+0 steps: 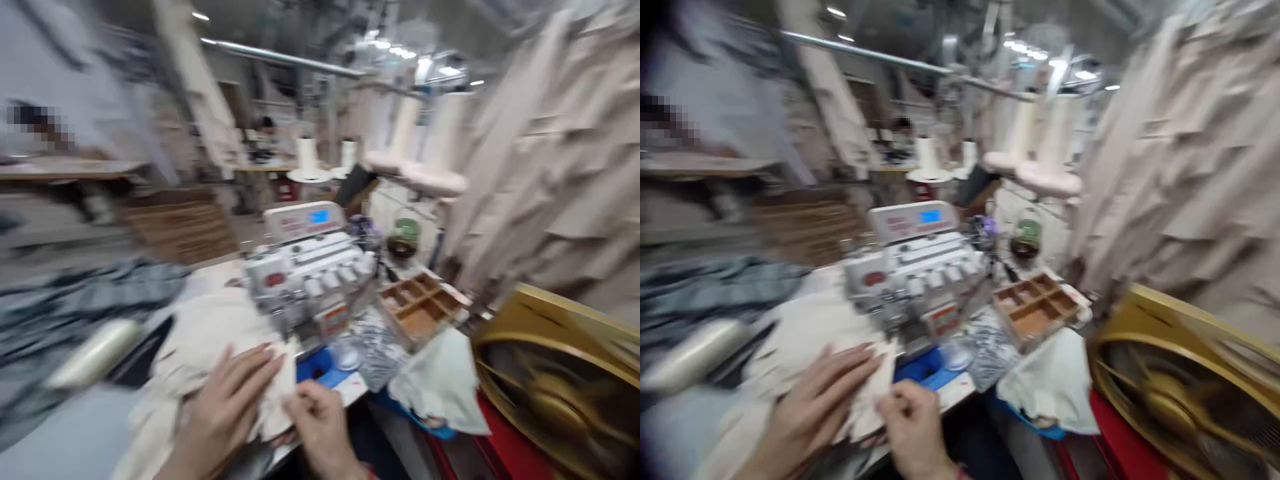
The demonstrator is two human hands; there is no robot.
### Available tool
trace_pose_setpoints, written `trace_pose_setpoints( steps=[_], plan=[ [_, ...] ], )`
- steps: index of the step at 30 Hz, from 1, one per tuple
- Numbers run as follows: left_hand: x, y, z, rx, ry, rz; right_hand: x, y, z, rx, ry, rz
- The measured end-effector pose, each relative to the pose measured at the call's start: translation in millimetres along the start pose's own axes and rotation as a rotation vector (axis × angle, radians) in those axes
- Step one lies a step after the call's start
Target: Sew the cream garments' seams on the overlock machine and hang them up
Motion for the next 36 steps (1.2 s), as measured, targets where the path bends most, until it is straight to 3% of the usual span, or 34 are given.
trace_pose_setpoints(
  steps=[1, 3, 8, 12, 16, 20, 25, 27, 28, 32, 34, 36],
  plan=[
    [6.5, -0.2, 6.9, 0.017, -0.033, -0.044, -19.0, 26.4, -8.1, 0.062, 0.034, -0.013],
    [15.4, 2.4, 11.4, 0.035, -0.08, -0.078, -38.4, 47.3, -15.2, 0.112, 0.056, -0.014],
    [37.4, 4.7, -8.8, 0.105, -0.178, 0.012, -29.3, 28.3, -32.8, 0.022, 0.055, 0.007],
    [51.0, -3.2, -30.9, 0.155, -0.106, 0.11, -14.5, 32.8, -51.7, -0.011, 0.041, -0.021],
    [32.9, -12.9, -36.5, 0.069, -0.03, 0.086, -16.0, 32.7, -61.9, -0.027, 0.099, -0.075],
    [16.2, -7.0, -31.8, 0.153, -0.095, 0.015, -19.0, 34.0, -63.8, 0.029, 0.146, -0.086],
    [35.8, -5.0, -33.7, 0.151, -0.109, 0.053, -17.2, 30.4, -63.9, -0.068, 0.114, -0.031],
    [43.1, -4.3, -33.6, 0.139, -0.077, 0.098, -11.2, 24.1, -64.2, -0.066, -0.008, 0.103],
    [44.2, -4.4, -32.8, 0.129, -0.049, 0.125, -2.5, 20.6, -63.8, -0.055, -0.15, 0.211],
    [45.0, -5.1, -28.5, 0.095, 0.005, 0.234, 38.1, 22.8, -46.4, 0.015, -0.883, 0.711],
    [49.3, -5.5, -28.6, 0.091, 0.0, 0.291, 46.1, 27.4, -46.2, 0.016, -1.019, 0.92],
    [54.7, -6.8, -30.2, 0.092, 0.014, 0.334, 51.6, 32.2, -51.9, 0.019, -1.043, 1.056]
  ],
)
Point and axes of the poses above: each hand's wrist, its own z-axis away from the middle knuckle, its own y-axis out of the palm, x = y × z, the point moved 7 cm from there along -z, towards the middle knuckle, and after that the axes turned 8 degrees about x, right-handed, at the moved point
